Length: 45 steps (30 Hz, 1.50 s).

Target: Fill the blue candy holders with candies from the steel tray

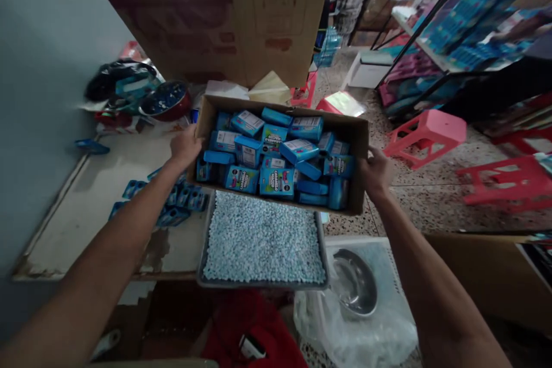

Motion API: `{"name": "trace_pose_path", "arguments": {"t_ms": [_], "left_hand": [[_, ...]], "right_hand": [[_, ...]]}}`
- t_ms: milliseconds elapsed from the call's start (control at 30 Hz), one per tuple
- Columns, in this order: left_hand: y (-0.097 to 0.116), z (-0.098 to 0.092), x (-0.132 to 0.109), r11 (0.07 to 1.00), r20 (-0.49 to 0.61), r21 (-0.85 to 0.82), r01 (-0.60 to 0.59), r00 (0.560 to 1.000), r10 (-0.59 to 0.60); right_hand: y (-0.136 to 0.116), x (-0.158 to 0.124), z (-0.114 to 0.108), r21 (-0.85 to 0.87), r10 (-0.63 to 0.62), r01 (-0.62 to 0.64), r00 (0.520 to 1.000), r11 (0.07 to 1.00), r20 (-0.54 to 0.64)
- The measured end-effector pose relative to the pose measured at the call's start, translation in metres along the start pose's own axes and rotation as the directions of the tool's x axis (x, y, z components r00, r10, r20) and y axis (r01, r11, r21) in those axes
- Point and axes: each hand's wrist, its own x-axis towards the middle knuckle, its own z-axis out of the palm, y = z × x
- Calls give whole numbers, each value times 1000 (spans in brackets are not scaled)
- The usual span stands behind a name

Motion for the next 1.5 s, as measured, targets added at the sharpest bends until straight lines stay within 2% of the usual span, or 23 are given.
{"name": "trace_pose_path", "arguments": {"t_ms": [100, 167, 267, 367, 467, 567, 733, 833, 933, 1000, 1067, 1100, 1133, 1200, 1267, 1300, 1333, 1367, 1433, 1467, 1500], "left_hand": [[-22, 37, 55, 997, 41, -67, 27, 999, -24], [-32, 60, 80, 995, 96, -88, 36, 995, -27], [-39, 86, 104, 997, 172, -76, 16, 985, -3], [-43, 103, 114, 999, 236, -47, -14, 972, 24], [-49, 109, 120, 1000, 282, -24, -1, 959, 8], [-53, 108, 130, 1000, 275, -10, 21, 961, -17], [-55, 109, 148, 1000, 251, 7, -21, 968, 18], [-55, 115, 145, 999, 303, 27, -26, 953, 16], [-55, 112, 137, 999, 332, 52, -1, 943, -16], [-58, 101, 133, 999, 304, 46, -25, 953, 10], [-62, 86, 128, 992, 266, 12, -122, 957, 114], [-63, 80, 124, 980, 259, -16, -199, 946, 197], [-63, 75, 120, 955, 266, -55, -291, 918, 295], [-59, 74, 111, 877, 298, -147, -458, 825, 481], [-51, 86, 103, 807, 318, -216, -549, 742, 590], [-47, 94, 100, 795, 331, -235, -560, 723, 607], [-44, 103, 100, 802, 340, -250, -542, 726, 597], [-42, 112, 100, 824, 337, -272, -497, 753, 565], [-46, 124, 104, 863, 277, -378, -336, 848, 451], [-50, 126, 105, 849, 228, -474, -234, 899, 375], [-56, 127, 106, 792, 183, -597, -132, 938, 295]], "right_hand": [[-53, 35, 36, -52, 139, -136, 988, 989, 59], [-77, 53, 56, -95, 163, -154, 982, 984, 98], [-96, 76, 77, -155, 190, -169, 974, 973, 127], [-106, 93, 91, -221, 189, -151, 969, 963, 161], [-118, 107, 101, -276, 176, -115, 962, 954, 207], [-126, 120, 113, -283, 163, -95, 960, 954, 228], [-122, 128, 140, -226, 159, -106, 960, 968, 229], [-118, 125, 151, -254, 175, -110, 952, 961, 250], [-121, 120, 146, -338, 183, -80, 941, 938, 284], [-128, 114, 139, -381, 108, 16, 947, 924, 302], [-138, 104, 135, -348, -86, 204, 942, 915, 325], [-143, 99, 137, -302, -207, 314, 918, 900, 338], [-148, 94, 142, -243, -323, 421, 877, 874, 357], [-157, 88, 159, -133, -479, 568, 779, 812, 404], [-164, 88, 180, -25, -569, 647, 688, 762, 450], [-167, 90, 191, 27, -596, 664, 651, 747, 470], [-169, 94, 200, 72, -612, 671, 621, 738, 489], [-170, 98, 208, 104, -619, 669, 602, 736, 504], [-170, 108, 218, 134, -618, 661, 583, 738, 527], [-169, 113, 221, 136, -610, 654, 582, 744, 537], [-167, 118, 225, 138, -600, 645, 582, 752, 550]]}}
